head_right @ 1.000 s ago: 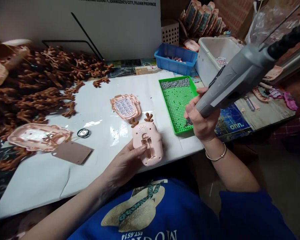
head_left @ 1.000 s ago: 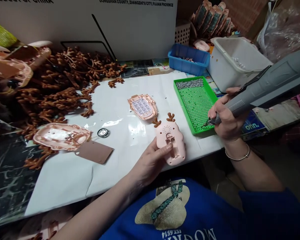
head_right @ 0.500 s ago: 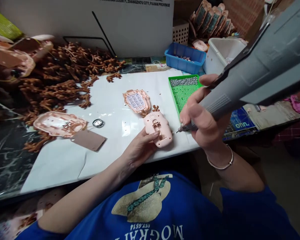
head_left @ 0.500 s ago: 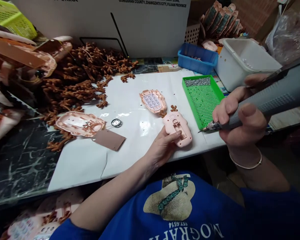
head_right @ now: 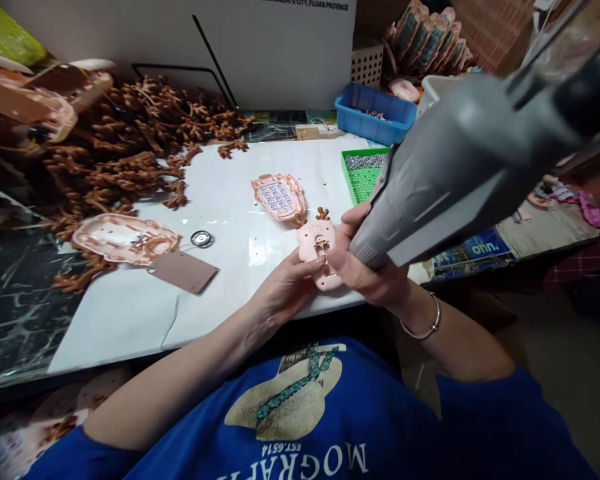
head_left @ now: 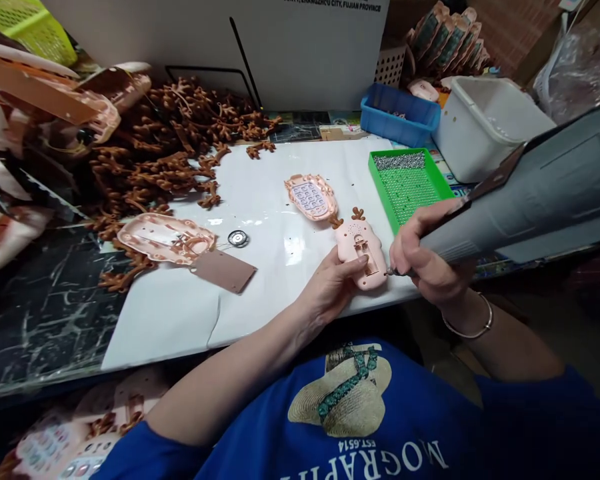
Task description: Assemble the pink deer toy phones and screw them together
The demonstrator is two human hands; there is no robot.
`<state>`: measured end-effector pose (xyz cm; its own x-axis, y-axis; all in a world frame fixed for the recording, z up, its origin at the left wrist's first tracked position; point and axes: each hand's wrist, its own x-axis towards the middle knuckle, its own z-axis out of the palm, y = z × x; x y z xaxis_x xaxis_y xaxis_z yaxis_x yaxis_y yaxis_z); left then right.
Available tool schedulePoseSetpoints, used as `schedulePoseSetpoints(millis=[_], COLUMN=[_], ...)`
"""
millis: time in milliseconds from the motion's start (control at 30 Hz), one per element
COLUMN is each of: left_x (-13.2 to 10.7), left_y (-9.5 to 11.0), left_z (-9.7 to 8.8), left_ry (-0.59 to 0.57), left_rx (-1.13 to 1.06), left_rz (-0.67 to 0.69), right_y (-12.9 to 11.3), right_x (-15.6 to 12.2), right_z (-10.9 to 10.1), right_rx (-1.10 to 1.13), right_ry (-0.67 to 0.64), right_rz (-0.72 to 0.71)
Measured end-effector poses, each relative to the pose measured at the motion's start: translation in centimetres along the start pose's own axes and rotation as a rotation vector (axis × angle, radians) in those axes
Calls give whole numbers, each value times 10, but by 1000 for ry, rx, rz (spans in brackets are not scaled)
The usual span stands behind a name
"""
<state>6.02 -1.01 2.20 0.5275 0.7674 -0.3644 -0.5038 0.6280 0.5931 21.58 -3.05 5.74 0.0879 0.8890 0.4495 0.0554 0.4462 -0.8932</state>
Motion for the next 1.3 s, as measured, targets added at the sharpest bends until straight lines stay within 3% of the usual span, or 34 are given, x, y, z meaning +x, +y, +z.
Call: schedulePoseSetpoints(millis=[167,300,367,467,533,700,1133,1300], left_x=[2,0,-1,-1,-1,-1,-1,-1], left_y=[0,0,0,-1,-1,1,0,0], left_z=[2,3,3,2,1,2,2,2], left_ry=[39,27,42,68,74,70,76,53], left_rx=[32,25,21,19,26,12,21,28], left_rz=[-26,10,13,1,-9,-20,-27,-14], right_y=[17,2,-8,-13,-5,25,40,22], right_x=[-2,11,20,33,39,43,38,44], right_z=[0,0,-8,-28,-44,-65,-62,-58], right_rx=[-46,135,191,103,6,-44,-92,-91], right_ry=[-54,-49,26,230,319,370,370,382], right_rz=[-76,-75,-113,-238,-280,-249,-213,-250])
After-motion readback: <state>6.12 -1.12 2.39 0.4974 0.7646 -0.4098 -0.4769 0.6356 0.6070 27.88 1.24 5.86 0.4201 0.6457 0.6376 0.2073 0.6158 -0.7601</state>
